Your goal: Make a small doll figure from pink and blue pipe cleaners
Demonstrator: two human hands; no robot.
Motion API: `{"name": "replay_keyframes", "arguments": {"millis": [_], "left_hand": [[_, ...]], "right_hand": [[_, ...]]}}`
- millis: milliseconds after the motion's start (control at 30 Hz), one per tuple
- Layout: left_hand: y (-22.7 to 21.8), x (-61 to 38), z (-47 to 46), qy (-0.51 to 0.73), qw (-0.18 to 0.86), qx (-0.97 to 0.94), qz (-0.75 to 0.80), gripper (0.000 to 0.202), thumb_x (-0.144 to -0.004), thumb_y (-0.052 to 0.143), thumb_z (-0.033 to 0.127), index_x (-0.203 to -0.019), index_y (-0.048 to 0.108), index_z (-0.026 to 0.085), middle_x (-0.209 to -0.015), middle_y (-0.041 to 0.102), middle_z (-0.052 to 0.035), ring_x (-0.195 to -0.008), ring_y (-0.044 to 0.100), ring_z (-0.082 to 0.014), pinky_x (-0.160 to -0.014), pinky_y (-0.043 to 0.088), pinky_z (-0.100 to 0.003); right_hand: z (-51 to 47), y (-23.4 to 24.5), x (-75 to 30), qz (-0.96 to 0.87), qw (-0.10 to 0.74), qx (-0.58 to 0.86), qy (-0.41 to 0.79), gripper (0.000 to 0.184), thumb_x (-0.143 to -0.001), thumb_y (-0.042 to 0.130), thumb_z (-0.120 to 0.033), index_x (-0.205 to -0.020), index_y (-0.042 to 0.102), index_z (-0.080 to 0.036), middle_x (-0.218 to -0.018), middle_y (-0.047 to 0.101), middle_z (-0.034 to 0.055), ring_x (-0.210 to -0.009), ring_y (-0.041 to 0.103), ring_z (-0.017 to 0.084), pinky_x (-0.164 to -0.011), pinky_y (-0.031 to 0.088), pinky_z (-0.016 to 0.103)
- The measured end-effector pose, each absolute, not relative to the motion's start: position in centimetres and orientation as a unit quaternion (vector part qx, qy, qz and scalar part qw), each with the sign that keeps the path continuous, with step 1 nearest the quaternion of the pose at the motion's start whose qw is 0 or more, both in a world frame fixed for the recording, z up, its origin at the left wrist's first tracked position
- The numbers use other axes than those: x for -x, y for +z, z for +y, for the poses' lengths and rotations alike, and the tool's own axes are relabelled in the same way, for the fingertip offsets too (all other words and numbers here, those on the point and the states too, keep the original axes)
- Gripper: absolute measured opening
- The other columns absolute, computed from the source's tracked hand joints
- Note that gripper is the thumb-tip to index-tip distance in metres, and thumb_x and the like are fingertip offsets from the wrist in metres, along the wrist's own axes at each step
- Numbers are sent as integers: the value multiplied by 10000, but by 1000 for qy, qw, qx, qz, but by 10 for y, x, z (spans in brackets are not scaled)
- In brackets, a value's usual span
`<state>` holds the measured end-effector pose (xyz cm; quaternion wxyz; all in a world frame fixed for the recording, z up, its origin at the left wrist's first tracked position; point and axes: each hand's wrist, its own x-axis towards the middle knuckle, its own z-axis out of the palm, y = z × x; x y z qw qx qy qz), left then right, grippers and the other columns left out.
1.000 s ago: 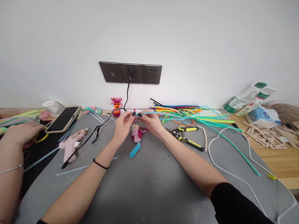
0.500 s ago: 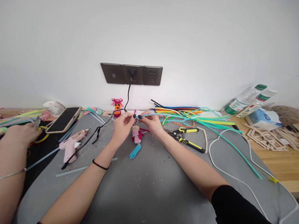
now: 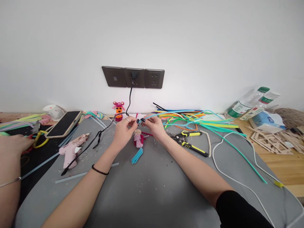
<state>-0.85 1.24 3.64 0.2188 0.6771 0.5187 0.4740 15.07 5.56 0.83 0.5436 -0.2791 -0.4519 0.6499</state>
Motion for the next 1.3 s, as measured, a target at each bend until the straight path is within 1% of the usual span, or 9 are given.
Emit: {"name": "replay_keyframes", "arguments": {"millis": [167, 300, 433, 600, 700, 800, 933, 1067, 1300], "left_hand": [[45, 17, 12, 408, 228, -739, 486, 228, -892, 521, 339, -888, 682, 178, -845, 728, -46, -765, 639, -182, -688, 466, -274], [47, 23, 14, 360, 204, -784, 462, 228, -906, 487, 314, -821, 655, 186, -812, 704, -37, -712, 598, -171, -653, 432, -273], [44, 25, 16, 365, 219, -778, 462, 220, -890, 502, 316, -826, 670, 190, -823, 727, -48, -744, 644, -188, -702, 472, -293], [37, 19, 18, 457, 311, -670, 495, 326, -876, 584, 487, -908, 689, 180, -797, 740, -60, -738, 683, -213, -692, 539, -318], [34, 15, 19, 500, 351, -620, 492, 452, -839, 627, 612, -924, 684, 172, -785, 733, -64, -713, 679, -214, -695, 569, -336], [32, 13, 19, 521, 365, -596, 490, 511, -792, 675, 666, -916, 680, 170, -811, 734, -69, -724, 683, -212, -712, 580, -342], [30, 7, 18, 538, 358, -583, 493, 497, -795, 685, 649, -926, 675, 170, -823, 732, -64, -730, 680, -202, -723, 579, -336], [29, 3, 15, 539, 336, -591, 498, 432, -826, 658, 605, -898, 665, 179, -827, 732, -58, -740, 682, -200, -720, 577, -327], [30, 7, 15, 496, 273, -643, 515, 289, -876, 588, 471, -872, 674, 196, -773, 731, -39, -712, 672, -194, -679, 535, -299]], "right_hand": [[59, 8, -155, -490, 519, 275, 644, 397, -579, 934, -477, -700, 684, -193, -686, 684, -12, -647, 605, 129, -679, 516, 281], [61, 7, -157, -513, 486, 272, 653, 418, -577, 939, -485, -684, 660, -192, -641, 665, -26, -606, 595, 119, -651, 510, 269], [63, 6, -158, -509, 479, 275, 660, 431, -575, 941, -491, -698, 653, -194, -635, 659, -38, -587, 601, 112, -642, 515, 263], [62, 8, -158, -457, 511, 254, 682, 454, -562, 955, -488, -720, 642, -201, -674, 698, -31, -639, 657, 127, -675, 554, 272], [59, 11, -156, -423, 521, 257, 696, 460, -535, 974, -480, -739, 678, -192, -717, 737, -7, -692, 697, 144, -725, 585, 289], [57, 12, -153, -402, 525, 251, 707, 453, -545, 980, -457, -796, 722, -182, -779, 763, 17, -719, 712, 149, -770, 599, 300], [54, 11, -151, -390, 530, 236, 715, 401, -586, 968, -429, -788, 724, -183, -769, 754, 12, -705, 687, 135, -771, 589, 293], [52, 10, -150, -378, 530, 247, 717, 401, -568, 972, -423, -732, 695, -183, -758, 735, -3, -683, 652, 114, -749, 565, 277], [53, 8, -149, -412, 535, 277, 683, 451, -546, 955, -490, -733, 668, -197, -726, 694, -10, -669, 633, 133, -751, 554, 313]]}}
